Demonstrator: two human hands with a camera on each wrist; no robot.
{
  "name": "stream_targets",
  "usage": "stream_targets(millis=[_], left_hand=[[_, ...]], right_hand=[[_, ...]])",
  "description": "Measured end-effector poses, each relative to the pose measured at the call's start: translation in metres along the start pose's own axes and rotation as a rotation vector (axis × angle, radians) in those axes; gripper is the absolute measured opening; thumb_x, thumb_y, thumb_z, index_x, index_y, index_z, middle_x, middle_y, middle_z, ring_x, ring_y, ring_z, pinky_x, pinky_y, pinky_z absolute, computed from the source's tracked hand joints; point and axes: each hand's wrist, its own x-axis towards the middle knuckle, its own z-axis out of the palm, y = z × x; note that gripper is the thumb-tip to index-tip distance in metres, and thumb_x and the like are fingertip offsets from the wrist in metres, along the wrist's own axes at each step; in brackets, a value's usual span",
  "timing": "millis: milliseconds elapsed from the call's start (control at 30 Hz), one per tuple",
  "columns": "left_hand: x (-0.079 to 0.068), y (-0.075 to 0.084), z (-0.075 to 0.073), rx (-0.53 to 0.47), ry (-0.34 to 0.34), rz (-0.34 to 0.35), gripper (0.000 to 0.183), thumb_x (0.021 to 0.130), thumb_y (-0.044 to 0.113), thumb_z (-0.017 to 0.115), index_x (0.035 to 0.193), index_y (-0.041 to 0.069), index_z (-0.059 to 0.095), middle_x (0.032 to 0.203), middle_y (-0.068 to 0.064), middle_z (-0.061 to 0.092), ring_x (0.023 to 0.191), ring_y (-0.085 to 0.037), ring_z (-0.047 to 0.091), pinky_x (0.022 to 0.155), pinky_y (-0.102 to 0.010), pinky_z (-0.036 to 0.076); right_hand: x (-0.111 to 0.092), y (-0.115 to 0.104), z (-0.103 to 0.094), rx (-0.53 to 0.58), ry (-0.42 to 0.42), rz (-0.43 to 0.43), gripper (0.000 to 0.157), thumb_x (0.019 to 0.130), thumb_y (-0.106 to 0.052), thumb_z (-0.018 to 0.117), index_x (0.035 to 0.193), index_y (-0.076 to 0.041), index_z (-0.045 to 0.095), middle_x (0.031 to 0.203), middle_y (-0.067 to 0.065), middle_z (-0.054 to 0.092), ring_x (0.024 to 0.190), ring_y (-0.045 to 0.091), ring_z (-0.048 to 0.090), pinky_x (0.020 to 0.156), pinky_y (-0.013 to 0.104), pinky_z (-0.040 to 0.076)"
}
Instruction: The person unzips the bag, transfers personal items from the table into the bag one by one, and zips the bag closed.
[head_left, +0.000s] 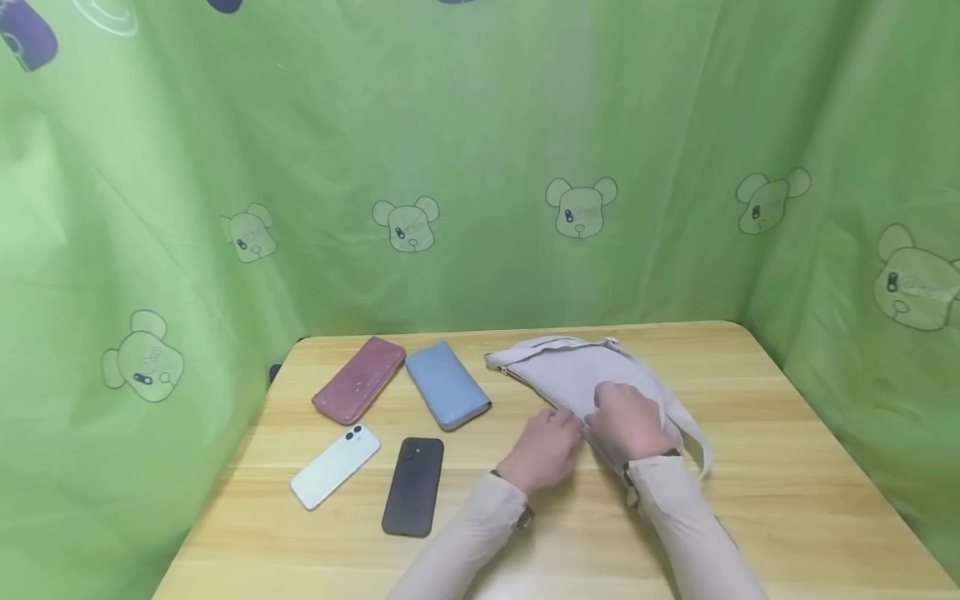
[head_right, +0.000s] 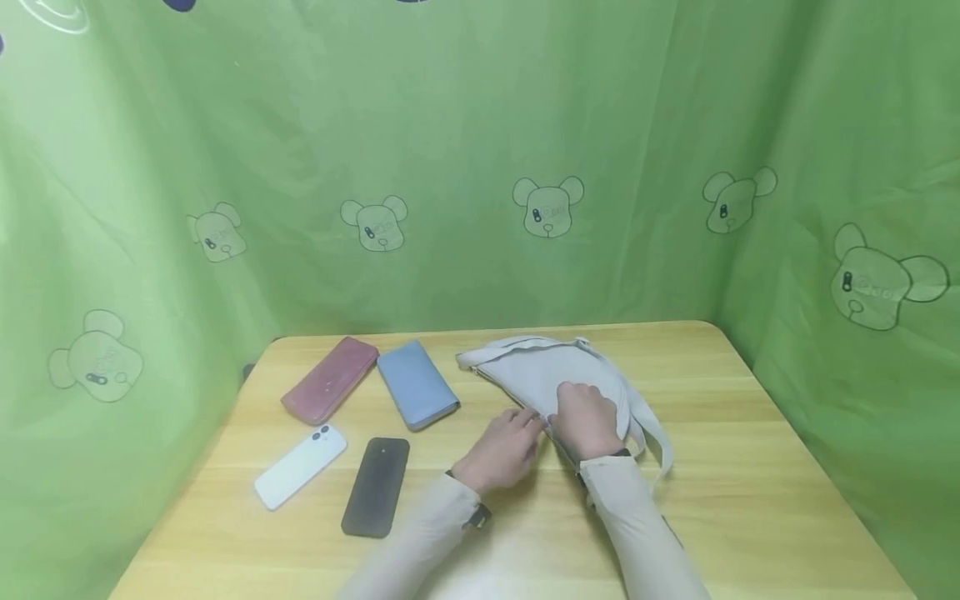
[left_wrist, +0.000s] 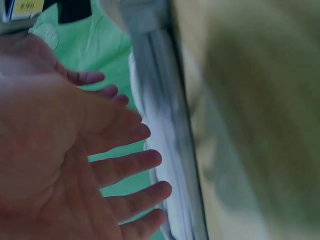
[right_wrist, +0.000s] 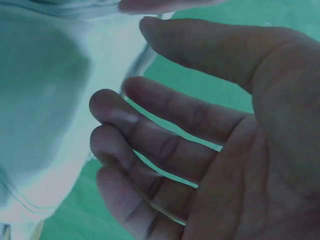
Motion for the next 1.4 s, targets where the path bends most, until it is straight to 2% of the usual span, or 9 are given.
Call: stream_targets(millis=[167, 233, 433, 667, 867, 1000, 1133, 1233, 1400], left_hand=[[-0.005, 0.008, 0.008, 0.007, -0.108, -0.046, 0.046, 0.104, 0.029, 0.051, 0.149, 0.022, 0.052, 0.141, 0.004, 0.058, 0.131, -0.024, 0.055, 0.108, -0.039, 0.050], [-0.006, 0.010, 0.009, 0.022, -0.132, -0.063, 0.046, 0.104, 0.033, 0.051, 0.149, 0.025, 0.051, 0.143, 0.006, 0.056, 0.131, -0.022, 0.053, 0.109, -0.038, 0.049], [-0.009, 0.013, 0.004, 0.032, -0.176, -0.086, 0.043, 0.102, 0.037, 0.052, 0.144, 0.028, 0.052, 0.135, 0.008, 0.058, 0.119, -0.017, 0.053, 0.102, -0.034, 0.047], [-0.009, 0.016, 0.008, 0.059, -0.202, -0.087, 0.052, 0.105, 0.044, 0.046, 0.156, 0.037, 0.041, 0.136, 0.006, 0.057, 0.121, -0.018, 0.053, 0.104, -0.038, 0.045], [-0.010, 0.018, 0.007, 0.066, -0.211, -0.100, 0.036, 0.104, 0.044, 0.048, 0.138, 0.035, 0.058, 0.129, 0.008, 0.056, 0.120, -0.017, 0.050, 0.102, -0.038, 0.046], [-0.010, 0.020, 0.005, 0.079, -0.213, -0.083, 0.036, 0.103, 0.044, 0.048, 0.135, 0.032, 0.059, 0.138, 0.009, 0.053, 0.126, -0.018, 0.049, 0.104, -0.039, 0.047], [-0.011, 0.023, 0.004, 0.089, -0.230, -0.076, 0.047, 0.104, 0.046, 0.046, 0.148, 0.030, 0.048, 0.151, 0.009, 0.050, 0.133, -0.019, 0.049, 0.107, -0.039, 0.047], [-0.012, 0.025, 0.002, 0.084, -0.250, -0.076, 0.053, 0.105, 0.046, 0.044, 0.156, 0.032, 0.040, 0.158, 0.003, 0.046, 0.138, -0.021, 0.048, 0.112, -0.041, 0.044], [-0.012, 0.025, 0.000, 0.086, -0.287, -0.078, 0.053, 0.105, 0.047, 0.044, 0.158, 0.038, 0.037, 0.163, -0.004, 0.041, 0.146, -0.023, 0.042, 0.118, -0.045, 0.041]], right_hand=[[0.005, 0.000, 0.009, -0.056, -0.057, 0.001, 0.020, 0.082, -0.015, 0.072, 0.091, 0.002, 0.066, 0.087, 0.020, 0.071, 0.081, 0.037, 0.068, 0.068, 0.057, 0.057], [0.006, 0.002, 0.011, -0.073, -0.074, 0.004, 0.023, 0.082, -0.014, 0.074, 0.094, 0.004, 0.066, 0.089, 0.022, 0.071, 0.081, 0.039, 0.069, 0.068, 0.058, 0.057], [0.007, 0.005, 0.019, -0.101, -0.129, 0.042, 0.028, 0.076, -0.010, 0.078, 0.098, 0.003, 0.066, 0.092, 0.022, 0.072, 0.081, 0.040, 0.069, 0.070, 0.060, 0.057], [0.009, 0.009, 0.022, -0.093, -0.128, 0.051, 0.026, 0.078, -0.014, 0.076, 0.096, 0.002, 0.066, 0.091, 0.022, 0.071, 0.079, 0.039, 0.068, 0.068, 0.058, 0.056], [0.011, 0.016, 0.022, -0.089, -0.145, 0.074, 0.018, 0.079, -0.005, 0.072, 0.095, 0.002, 0.066, 0.092, 0.022, 0.071, 0.081, 0.039, 0.068, 0.070, 0.060, 0.056], [0.012, 0.015, 0.021, -0.095, -0.173, 0.074, 0.014, 0.083, -0.002, 0.068, 0.096, 0.001, 0.067, 0.094, 0.022, 0.071, 0.082, 0.040, 0.068, 0.074, 0.062, 0.056], [0.011, 0.011, 0.018, -0.097, -0.145, 0.056, 0.015, 0.081, -0.005, 0.069, 0.095, 0.001, 0.067, 0.094, 0.022, 0.072, 0.082, 0.040, 0.068, 0.074, 0.063, 0.056], [0.010, 0.008, 0.013, -0.108, -0.108, 0.041, 0.015, 0.081, -0.008, 0.070, 0.093, 0.001, 0.067, 0.092, 0.022, 0.072, 0.080, 0.040, 0.068, 0.074, 0.064, 0.056], [0.007, 0.004, 0.004, -0.107, -0.063, 0.028, 0.014, 0.083, -0.012, 0.070, 0.088, 0.000, 0.066, 0.087, 0.021, 0.071, 0.075, 0.038, 0.067, 0.070, 0.061, 0.056]])
